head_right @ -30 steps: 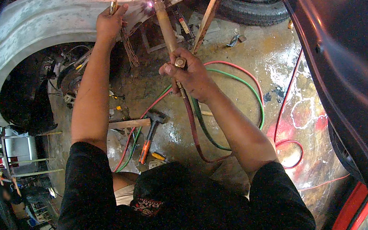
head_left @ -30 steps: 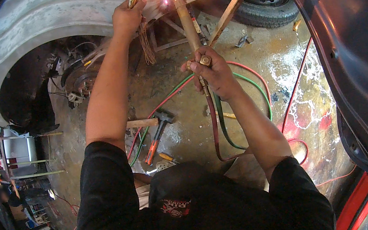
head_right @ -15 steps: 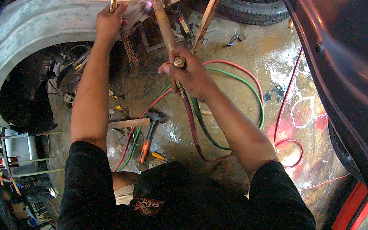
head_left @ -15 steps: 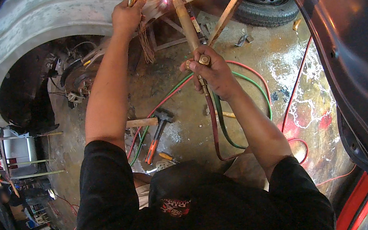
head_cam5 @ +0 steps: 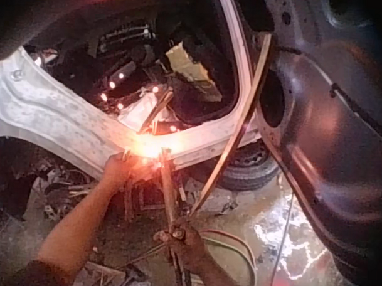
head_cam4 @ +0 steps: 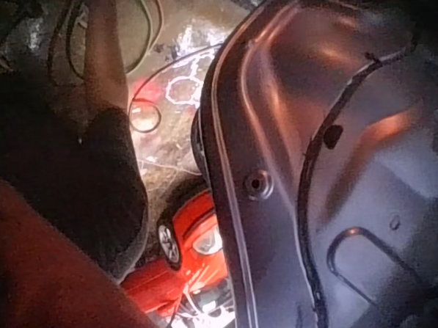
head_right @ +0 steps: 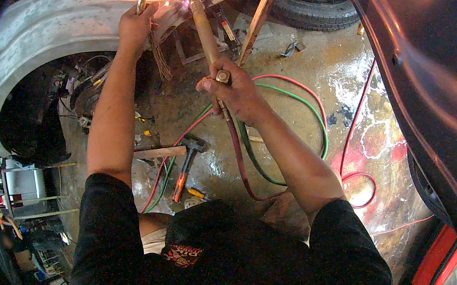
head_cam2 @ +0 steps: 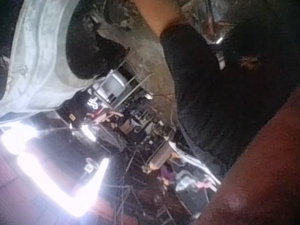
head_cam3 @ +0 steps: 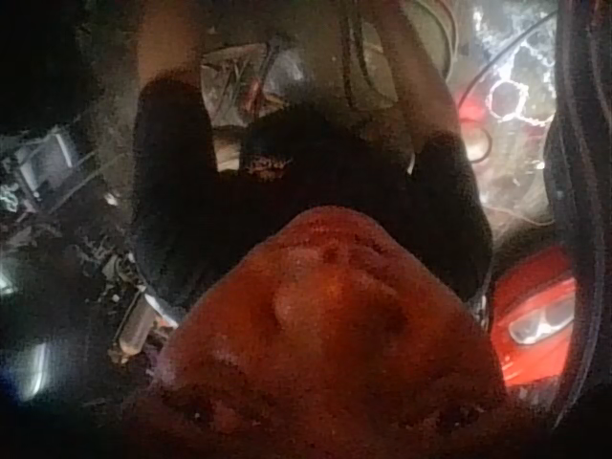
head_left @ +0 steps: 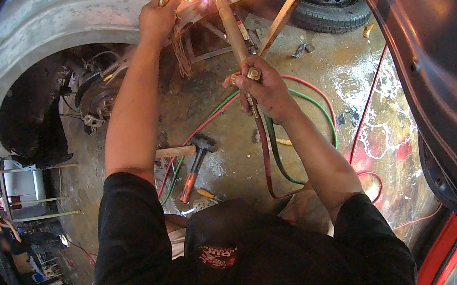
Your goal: The person aligns a white car fender to the vehicle frame, secures it with a clamp, and then uses a welding torch to weld the seam. The person repeatedly adjusts the fender position and welds different sections of the seam.
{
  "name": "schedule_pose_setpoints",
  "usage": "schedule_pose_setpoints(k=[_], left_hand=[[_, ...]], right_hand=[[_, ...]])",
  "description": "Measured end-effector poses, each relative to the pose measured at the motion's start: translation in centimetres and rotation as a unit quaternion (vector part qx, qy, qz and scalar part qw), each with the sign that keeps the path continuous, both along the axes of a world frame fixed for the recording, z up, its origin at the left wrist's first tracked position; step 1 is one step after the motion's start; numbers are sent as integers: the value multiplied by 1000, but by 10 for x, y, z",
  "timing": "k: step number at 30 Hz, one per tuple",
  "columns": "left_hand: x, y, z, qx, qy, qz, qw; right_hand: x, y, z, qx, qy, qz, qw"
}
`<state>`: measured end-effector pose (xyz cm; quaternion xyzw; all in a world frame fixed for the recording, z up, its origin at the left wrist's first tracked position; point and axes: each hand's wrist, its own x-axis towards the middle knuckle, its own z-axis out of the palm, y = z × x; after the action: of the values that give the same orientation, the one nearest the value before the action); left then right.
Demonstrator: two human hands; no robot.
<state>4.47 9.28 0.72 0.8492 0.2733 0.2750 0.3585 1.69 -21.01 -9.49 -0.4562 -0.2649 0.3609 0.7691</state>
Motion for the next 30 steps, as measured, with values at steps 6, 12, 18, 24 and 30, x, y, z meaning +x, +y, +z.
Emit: schedule_pose_setpoints(k=[6,12,18,24,30], left_hand=[[4,6,-5,-21,-21,2,1000],[5,7,-4,-25,-14,-9,1000],[7,2,-2,6,-3,-13,1000],[7,-1,-1,-49,-46,-12,998],[2,-9,8,-12,-16,9,1000]], right_hand=[[0,0,0,0,4,1,1000],[-1,1,0,0,-3,-1,1000],[1,3,-4,4,-3,-8,1000],[0,5,-4,6,2,-8,1000],[-2,4,1,13,12,-7,1000]])
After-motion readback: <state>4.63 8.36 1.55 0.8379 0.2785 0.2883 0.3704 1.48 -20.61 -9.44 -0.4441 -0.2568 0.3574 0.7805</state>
